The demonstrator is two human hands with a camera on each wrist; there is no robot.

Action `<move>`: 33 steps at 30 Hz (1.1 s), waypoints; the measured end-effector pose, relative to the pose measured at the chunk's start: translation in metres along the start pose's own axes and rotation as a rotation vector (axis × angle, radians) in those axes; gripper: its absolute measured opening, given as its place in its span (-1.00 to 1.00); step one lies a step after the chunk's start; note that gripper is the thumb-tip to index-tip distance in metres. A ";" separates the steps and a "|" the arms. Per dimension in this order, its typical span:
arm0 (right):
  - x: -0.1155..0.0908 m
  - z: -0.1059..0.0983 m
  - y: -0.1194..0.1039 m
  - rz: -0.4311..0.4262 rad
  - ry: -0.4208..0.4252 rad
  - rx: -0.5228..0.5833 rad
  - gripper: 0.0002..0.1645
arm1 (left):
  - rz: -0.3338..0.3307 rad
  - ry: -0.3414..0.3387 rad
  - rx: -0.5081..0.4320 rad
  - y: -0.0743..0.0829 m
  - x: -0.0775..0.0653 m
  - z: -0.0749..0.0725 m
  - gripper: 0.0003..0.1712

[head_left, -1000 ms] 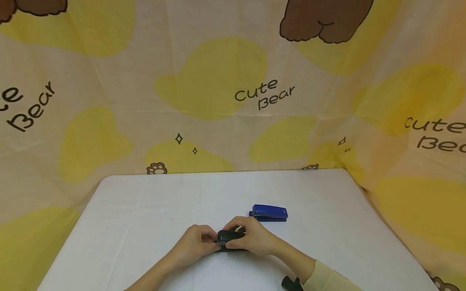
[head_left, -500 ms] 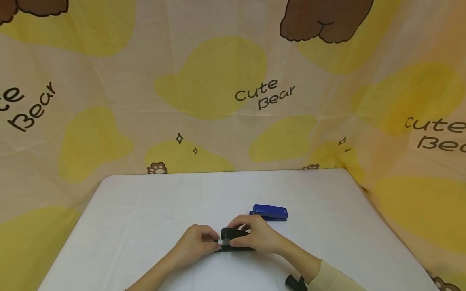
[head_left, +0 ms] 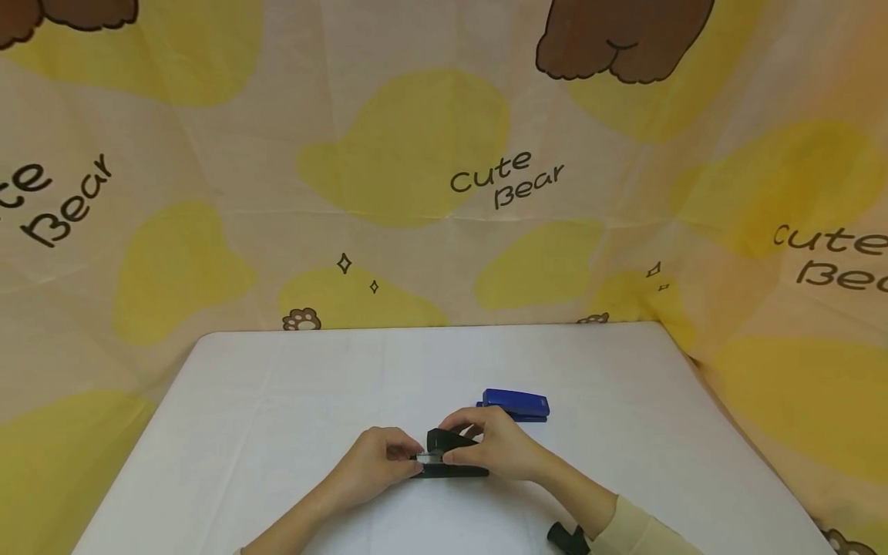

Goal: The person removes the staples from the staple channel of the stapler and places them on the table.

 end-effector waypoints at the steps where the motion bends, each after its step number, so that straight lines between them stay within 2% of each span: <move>1: 0.000 0.000 0.000 -0.002 0.000 0.001 -0.65 | 0.002 0.000 0.004 0.000 0.000 0.000 -0.83; 26: -0.023 -0.012 0.000 0.041 0.079 0.076 -0.59 | -0.007 0.012 0.009 0.001 0.000 0.002 -0.86; 33: -0.028 -0.015 -0.001 -0.002 0.103 0.064 -0.59 | -0.026 0.019 0.007 0.001 -0.001 0.002 -0.86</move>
Point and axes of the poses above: each hand's wrist, its own x-axis towards the middle knuckle, its own z-axis out of the palm, y = z × x, the point moved 4 cm from there along x, towards the middle knuckle, and after that the axes turned 14 degrees about -y, right-handed, at the moved point
